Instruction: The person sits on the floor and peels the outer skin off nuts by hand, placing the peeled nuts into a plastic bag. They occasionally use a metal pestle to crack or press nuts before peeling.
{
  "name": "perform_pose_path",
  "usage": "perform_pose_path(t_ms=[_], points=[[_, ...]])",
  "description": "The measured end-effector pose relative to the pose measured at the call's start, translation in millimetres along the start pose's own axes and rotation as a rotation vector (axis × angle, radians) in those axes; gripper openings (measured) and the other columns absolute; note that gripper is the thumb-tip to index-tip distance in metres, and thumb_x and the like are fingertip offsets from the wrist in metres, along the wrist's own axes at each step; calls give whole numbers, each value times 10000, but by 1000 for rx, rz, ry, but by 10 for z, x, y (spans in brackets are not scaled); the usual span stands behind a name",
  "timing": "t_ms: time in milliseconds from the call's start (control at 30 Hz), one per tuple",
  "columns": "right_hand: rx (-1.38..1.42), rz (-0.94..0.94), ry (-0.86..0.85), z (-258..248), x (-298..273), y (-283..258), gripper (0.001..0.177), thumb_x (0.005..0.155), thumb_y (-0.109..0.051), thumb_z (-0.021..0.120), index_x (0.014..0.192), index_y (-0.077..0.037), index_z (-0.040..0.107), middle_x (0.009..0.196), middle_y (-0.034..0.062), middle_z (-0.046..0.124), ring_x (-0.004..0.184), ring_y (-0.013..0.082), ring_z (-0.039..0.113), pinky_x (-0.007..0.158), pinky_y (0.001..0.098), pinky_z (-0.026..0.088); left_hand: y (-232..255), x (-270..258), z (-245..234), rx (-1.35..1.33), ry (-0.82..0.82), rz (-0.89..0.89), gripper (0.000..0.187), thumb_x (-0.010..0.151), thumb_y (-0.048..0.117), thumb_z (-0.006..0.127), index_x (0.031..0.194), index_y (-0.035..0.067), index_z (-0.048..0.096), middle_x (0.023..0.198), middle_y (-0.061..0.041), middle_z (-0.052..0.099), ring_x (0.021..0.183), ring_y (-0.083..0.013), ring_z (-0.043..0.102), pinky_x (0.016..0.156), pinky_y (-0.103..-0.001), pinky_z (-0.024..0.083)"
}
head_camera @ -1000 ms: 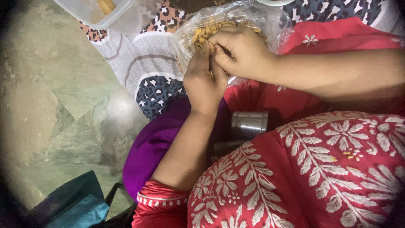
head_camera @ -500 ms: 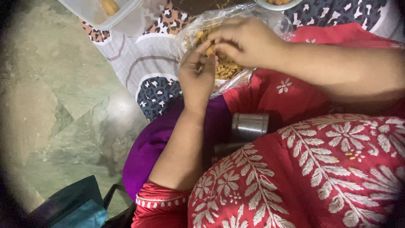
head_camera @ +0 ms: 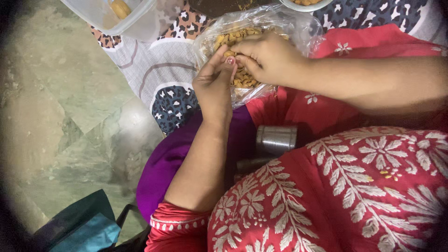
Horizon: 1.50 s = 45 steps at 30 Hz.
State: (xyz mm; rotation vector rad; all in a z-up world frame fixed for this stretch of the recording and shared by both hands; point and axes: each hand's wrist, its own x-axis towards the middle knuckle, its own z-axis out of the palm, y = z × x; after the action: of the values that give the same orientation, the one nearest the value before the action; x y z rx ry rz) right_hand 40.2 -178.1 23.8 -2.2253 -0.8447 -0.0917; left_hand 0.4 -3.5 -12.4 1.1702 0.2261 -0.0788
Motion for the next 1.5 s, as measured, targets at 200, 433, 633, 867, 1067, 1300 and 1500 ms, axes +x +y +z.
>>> perform_pose_path(t_ms=[200, 433, 633, 867, 1067, 1300, 1500], points=[[-19, 76, -3, 79, -10, -98, 105, 971, -85, 637, 1033, -2, 618, 900, 187, 685, 832, 402, 689, 706, 503, 546, -67, -10, 42, -34, 64, -4, 320, 1013, 17, 637, 1323, -58, 659, 1135, -77, 727, 955, -87, 676, 864, -219, 578], [-162, 135, -90, 110, -51, -164, 162, 969, -143, 593, 996, 9, 546, 789, 187, 665, 728, 415, 678, 615, 524, 528, -150, -27, 68, -52, 81, 44, 296, 1028, 27, 627, 1311, -56, 657, 1107, -59, 728, 921, -75, 663, 850, -210, 569], [-211, 47, 5, 114, -36, -167, 156, 967, -168, 581, 889, -33, 579, 789, 149, 667, 719, 386, 680, 611, 514, 534, -178, -39, 83, -62, 138, -10, 288, 1046, 68, 638, 1295, -71, 681, 950, -45, 719, 792, -66, 599, 709, -202, 505], [-181, 43, 72, 166, -75, -124, 187, 980, -185, 612, 873, -33, 599, 740, 147, 638, 680, 377, 656, 586, 515, 509, -147, -60, 92, 15, 74, 60, 237, 1048, 57, 625, 1246, -42, 709, 958, -26, 711, 778, -51, 593, 680, -204, 503], [-131, -14, 107, 183, -91, -42, 178, 949, -166, 597, 841, -26, 583, 765, 152, 639, 681, 386, 643, 612, 514, 512, -116, -86, 151, 325, 111, 162, 216, 1040, 73, 627, 1204, -33, 717, 938, -31, 732, 761, -54, 621, 660, -213, 539], [17, 164, 128, 283, -150, -37, 194, 1005, -192, 595, 875, -54, 640, 741, 166, 649, 656, 384, 653, 588, 503, 495, -124, -127, 162, 500, 147, 183, 214, 1032, 84, 639, 1193, -24, 730, 881, -29, 738, 756, -44, 612, 677, -218, 535], [147, 248, -77, 158, 40, 57, 221, 1070, -243, 556, 983, -59, 642, 731, 132, 661, 618, 310, 681, 579, 442, 521, -29, -26, 77, -44, 12, 168, 128, 1073, 14, 617, 1134, -18, 725, 933, -25, 695, 798, -74, 584, 705, -216, 474]])
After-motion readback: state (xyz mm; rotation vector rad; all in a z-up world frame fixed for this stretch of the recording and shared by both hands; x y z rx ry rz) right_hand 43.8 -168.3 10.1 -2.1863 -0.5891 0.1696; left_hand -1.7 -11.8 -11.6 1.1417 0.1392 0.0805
